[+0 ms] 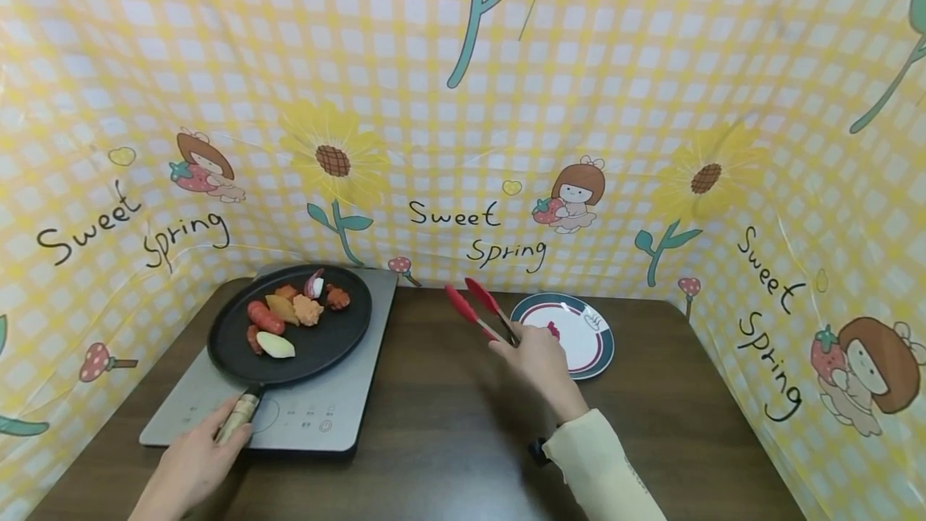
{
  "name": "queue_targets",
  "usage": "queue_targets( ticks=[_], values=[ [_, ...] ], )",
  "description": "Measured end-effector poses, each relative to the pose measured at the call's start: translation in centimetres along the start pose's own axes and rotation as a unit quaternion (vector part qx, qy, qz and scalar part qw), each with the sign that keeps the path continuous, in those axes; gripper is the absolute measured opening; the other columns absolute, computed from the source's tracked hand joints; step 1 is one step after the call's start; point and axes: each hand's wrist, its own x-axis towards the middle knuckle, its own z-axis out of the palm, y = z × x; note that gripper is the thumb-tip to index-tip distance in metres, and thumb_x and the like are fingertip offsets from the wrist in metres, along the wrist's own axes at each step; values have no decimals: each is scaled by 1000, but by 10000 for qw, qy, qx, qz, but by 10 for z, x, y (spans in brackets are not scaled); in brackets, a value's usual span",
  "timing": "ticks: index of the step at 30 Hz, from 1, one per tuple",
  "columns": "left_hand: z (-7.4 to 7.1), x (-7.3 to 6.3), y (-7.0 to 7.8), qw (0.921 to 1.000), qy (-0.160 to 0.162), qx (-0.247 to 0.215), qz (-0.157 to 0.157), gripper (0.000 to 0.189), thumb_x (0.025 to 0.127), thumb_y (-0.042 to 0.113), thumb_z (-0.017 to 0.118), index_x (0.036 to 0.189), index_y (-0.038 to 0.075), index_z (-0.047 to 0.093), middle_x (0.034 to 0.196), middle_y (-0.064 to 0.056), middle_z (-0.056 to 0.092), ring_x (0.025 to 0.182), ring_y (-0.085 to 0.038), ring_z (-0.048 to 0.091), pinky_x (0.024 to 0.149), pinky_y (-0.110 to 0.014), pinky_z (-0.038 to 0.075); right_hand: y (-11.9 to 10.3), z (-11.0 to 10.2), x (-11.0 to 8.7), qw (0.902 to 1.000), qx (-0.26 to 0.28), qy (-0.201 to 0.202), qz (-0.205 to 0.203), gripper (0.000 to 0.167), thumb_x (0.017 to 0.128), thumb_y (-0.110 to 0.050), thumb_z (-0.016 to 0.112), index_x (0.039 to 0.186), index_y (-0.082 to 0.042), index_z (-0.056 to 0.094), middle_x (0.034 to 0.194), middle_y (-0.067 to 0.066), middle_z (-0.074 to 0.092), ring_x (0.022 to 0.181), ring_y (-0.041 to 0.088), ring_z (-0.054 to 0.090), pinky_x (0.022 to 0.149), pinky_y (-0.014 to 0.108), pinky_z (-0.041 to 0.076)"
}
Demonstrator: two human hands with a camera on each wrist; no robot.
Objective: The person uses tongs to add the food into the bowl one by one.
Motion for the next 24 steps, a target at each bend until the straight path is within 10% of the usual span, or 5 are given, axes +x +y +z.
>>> queue_targets(
  ticks=[24],
  values=[
    [-2,0,1,10000,-84,-3,-14,70,94,46,45,141,-5,33,127,-39,45,103,-50,52,75,-53,43,64,-24,-41,9975,-526,137,445,62,86,-46,65,125,3,59,112,30,61,92,45,60,76,56,45]
  ],
)
